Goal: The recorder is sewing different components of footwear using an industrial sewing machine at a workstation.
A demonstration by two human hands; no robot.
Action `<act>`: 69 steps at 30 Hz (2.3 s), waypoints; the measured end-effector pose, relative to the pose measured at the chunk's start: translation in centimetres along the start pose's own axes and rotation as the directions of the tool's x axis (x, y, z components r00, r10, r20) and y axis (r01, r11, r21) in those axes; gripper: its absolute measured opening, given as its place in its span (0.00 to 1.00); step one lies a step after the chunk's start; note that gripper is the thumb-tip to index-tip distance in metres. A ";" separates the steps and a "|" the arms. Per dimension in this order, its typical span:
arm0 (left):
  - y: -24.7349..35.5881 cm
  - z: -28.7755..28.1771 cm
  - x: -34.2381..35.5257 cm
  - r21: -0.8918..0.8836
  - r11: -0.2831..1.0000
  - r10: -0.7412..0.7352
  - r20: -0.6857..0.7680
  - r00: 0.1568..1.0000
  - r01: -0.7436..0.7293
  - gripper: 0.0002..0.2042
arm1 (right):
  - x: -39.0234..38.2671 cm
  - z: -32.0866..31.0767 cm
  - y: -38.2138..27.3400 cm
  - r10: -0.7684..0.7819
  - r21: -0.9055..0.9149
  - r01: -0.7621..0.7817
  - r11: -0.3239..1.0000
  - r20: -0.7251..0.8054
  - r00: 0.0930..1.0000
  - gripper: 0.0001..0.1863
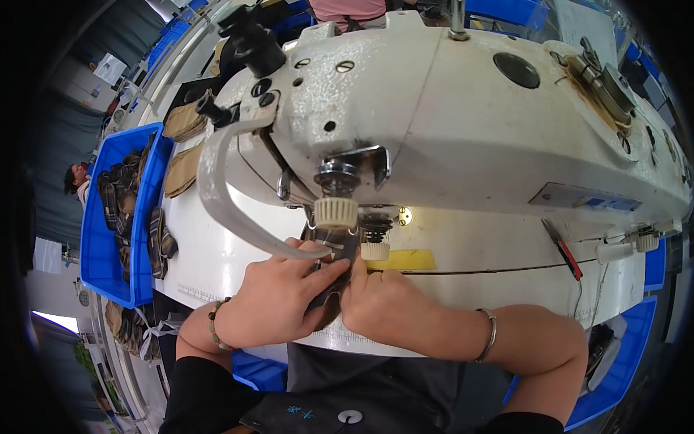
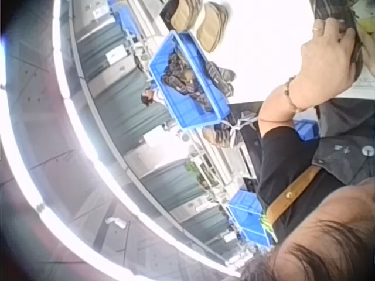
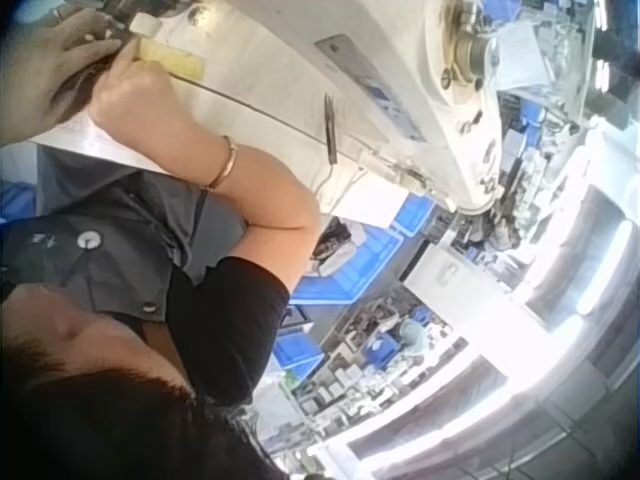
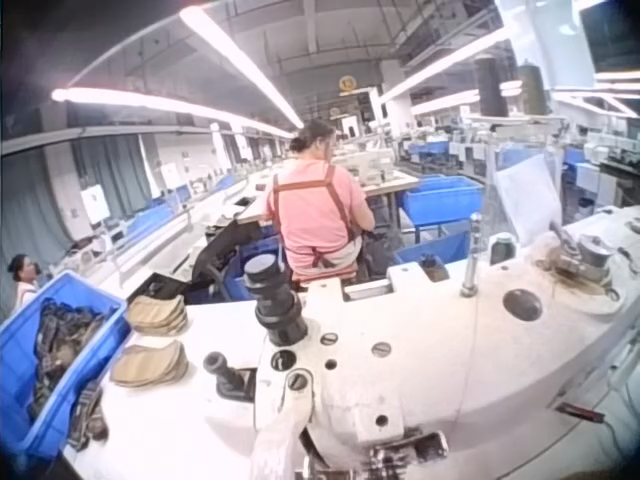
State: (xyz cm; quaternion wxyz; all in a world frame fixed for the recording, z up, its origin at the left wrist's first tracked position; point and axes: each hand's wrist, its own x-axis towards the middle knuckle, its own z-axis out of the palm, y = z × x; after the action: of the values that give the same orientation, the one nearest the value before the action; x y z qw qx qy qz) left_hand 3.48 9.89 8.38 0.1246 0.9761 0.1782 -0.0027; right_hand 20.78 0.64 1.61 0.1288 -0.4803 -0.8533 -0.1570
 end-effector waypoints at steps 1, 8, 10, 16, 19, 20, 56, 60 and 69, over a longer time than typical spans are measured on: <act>0.2 0.0 0.0 0.028 0.999 -0.036 -0.014 0.999 0.037 0.23 | 0.0 0.0 -0.1 -0.013 -0.004 0.013 1.000 0.020 1.000 0.10; 0.0 -0.2 -1.0 0.394 0.918 0.077 -0.062 0.995 -0.046 0.18 | 0.0 -0.4 -0.5 -0.053 -0.078 0.050 0.996 -0.024 0.998 0.16; -0.1 1.4 -0.9 0.319 0.941 0.137 -0.048 0.989 -0.115 0.19 | -0.2 -0.7 -1.1 -0.078 -0.092 0.075 0.993 -0.024 0.997 0.14; 0.1 1.4 -0.1 0.132 0.978 0.166 -0.004 0.986 -0.164 0.22 | -0.7 -1.0 -2.2 -0.091 -0.085 0.088 0.992 -0.026 0.996 0.07; -0.1 2.3 -0.1 0.119 0.979 0.170 -0.027 0.985 -0.165 0.29 | -0.7 -0.9 -2.3 -0.098 -0.066 0.095 0.993 -0.047 0.994 0.07; -0.2 2.3 0.0 0.118 0.979 0.170 -0.026 0.985 -0.166 0.29 | -0.7 -1.0 -2.4 -0.103 -0.060 0.100 0.993 -0.059 0.993 0.07; -1.4 2.7 1.9 0.094 0.995 0.049 -0.236 0.971 -0.028 0.20 | -0.1 0.1 0.0 -0.063 -0.098 0.059 0.993 -0.039 0.997 0.11; -1.5 3.5 2.2 0.127 0.990 0.105 -0.314 0.944 -0.068 0.15 | -0.4 -0.2 -0.6 -0.071 -0.096 0.069 0.993 -0.024 0.997 0.14; -1.6 3.8 2.7 0.111 0.988 0.139 -0.320 0.937 -0.109 0.11 | -0.3 0.1 -0.6 -0.089 -0.094 0.083 0.992 -0.060 0.994 0.16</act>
State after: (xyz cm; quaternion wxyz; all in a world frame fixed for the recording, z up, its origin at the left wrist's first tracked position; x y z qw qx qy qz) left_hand 5.58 11.35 4.14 0.0486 0.9770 0.1340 0.1588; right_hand 20.36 0.11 1.36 0.1271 -0.4433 -0.8605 -0.2164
